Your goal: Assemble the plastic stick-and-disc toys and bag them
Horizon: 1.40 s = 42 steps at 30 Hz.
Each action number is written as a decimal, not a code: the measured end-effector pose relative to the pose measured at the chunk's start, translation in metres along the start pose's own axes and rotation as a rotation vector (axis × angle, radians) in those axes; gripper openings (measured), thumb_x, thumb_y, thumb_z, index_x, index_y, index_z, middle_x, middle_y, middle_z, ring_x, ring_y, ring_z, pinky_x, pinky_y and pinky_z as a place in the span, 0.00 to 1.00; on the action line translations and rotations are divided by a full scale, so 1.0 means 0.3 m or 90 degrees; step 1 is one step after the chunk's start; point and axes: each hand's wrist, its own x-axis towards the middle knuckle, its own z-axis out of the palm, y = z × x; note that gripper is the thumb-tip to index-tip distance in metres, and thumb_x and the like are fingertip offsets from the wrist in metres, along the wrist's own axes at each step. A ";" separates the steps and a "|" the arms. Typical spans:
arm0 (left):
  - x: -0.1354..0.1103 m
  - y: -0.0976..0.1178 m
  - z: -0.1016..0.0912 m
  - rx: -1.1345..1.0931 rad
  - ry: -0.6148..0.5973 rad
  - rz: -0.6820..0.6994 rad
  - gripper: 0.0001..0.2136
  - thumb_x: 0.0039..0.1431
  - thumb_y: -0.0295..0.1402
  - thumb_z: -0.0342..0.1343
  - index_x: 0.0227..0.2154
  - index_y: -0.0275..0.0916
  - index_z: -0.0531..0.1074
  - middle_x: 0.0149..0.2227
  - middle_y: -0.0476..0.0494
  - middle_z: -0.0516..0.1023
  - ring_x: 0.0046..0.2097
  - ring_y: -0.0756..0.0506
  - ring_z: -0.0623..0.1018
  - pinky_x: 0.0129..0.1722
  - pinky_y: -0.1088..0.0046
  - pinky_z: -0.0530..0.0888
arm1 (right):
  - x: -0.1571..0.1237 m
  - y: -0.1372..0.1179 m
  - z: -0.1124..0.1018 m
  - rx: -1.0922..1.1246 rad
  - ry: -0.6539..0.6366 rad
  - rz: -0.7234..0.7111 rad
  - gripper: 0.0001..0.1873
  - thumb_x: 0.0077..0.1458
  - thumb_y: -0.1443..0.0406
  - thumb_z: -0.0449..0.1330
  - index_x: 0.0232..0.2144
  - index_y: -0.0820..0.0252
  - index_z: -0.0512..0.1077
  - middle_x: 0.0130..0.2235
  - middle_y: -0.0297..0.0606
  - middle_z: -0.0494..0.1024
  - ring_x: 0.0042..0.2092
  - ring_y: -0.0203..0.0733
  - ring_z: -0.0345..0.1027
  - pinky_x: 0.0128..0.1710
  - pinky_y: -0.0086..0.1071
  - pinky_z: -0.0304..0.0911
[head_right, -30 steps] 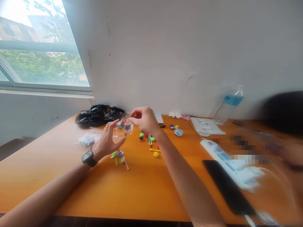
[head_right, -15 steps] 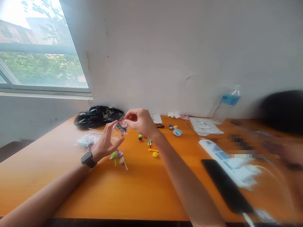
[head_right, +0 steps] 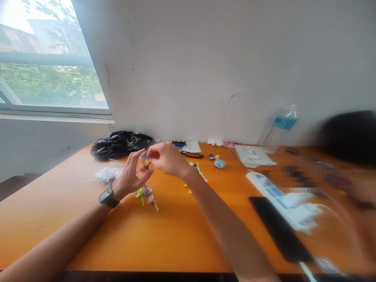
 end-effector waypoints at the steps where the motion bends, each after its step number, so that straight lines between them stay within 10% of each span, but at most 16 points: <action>1: 0.000 -0.001 0.000 -0.001 0.002 0.002 0.36 0.62 0.37 0.62 0.70 0.43 0.54 0.60 0.33 0.68 0.60 0.33 0.71 0.61 0.49 0.70 | 0.001 -0.002 -0.001 -0.016 0.003 0.003 0.08 0.56 0.72 0.60 0.31 0.59 0.79 0.30 0.32 0.79 0.31 0.35 0.68 0.32 0.29 0.59; 6: 0.001 -0.009 -0.001 -0.003 0.045 0.024 0.36 0.61 0.36 0.63 0.69 0.42 0.54 0.60 0.33 0.67 0.60 0.34 0.70 0.61 0.51 0.70 | 0.005 -0.008 0.011 -0.073 0.049 0.006 0.08 0.59 0.70 0.60 0.34 0.57 0.79 0.34 0.34 0.81 0.38 0.40 0.69 0.40 0.33 0.58; 12: -0.002 -0.019 -0.002 0.017 0.051 0.035 0.36 0.59 0.36 0.64 0.68 0.42 0.57 0.57 0.33 0.69 0.57 0.33 0.72 0.59 0.51 0.71 | -0.005 -0.016 0.018 -0.225 -0.082 -0.052 0.11 0.67 0.67 0.57 0.36 0.53 0.79 0.35 0.36 0.81 0.47 0.47 0.66 0.51 0.43 0.50; 20: 0.011 -0.044 0.002 0.014 0.082 -0.026 0.34 0.59 0.39 0.64 0.66 0.42 0.59 0.56 0.35 0.70 0.55 0.35 0.72 0.57 0.53 0.71 | 0.006 -0.026 0.013 -0.178 0.155 0.033 0.14 0.68 0.58 0.55 0.32 0.58 0.72 0.33 0.36 0.78 0.35 0.40 0.66 0.36 0.33 0.55; 29: 0.001 -0.151 0.040 0.019 0.134 -0.131 0.29 0.61 0.42 0.63 0.62 0.41 0.63 0.51 0.38 0.71 0.51 0.37 0.73 0.53 0.56 0.72 | -0.078 0.012 0.244 -0.209 -0.312 0.210 0.28 0.54 0.43 0.64 0.44 0.58 0.73 0.40 0.47 0.81 0.40 0.54 0.75 0.33 0.36 0.63; 34: -0.001 -0.146 0.040 0.021 0.112 -0.120 0.29 0.61 0.42 0.63 0.62 0.42 0.63 0.54 0.36 0.71 0.53 0.35 0.73 0.54 0.55 0.72 | -0.117 0.019 0.397 -0.225 -0.355 0.158 0.12 0.60 0.63 0.58 0.46 0.60 0.70 0.48 0.53 0.79 0.47 0.58 0.77 0.38 0.40 0.68; 42: 0.004 -0.136 0.031 0.027 0.095 -0.099 0.28 0.61 0.40 0.62 0.62 0.42 0.63 0.55 0.36 0.72 0.56 0.35 0.73 0.56 0.55 0.71 | -0.070 0.062 0.288 -0.062 -0.445 0.200 0.03 0.61 0.65 0.57 0.35 0.57 0.67 0.32 0.34 0.77 0.28 0.39 0.75 0.26 0.28 0.63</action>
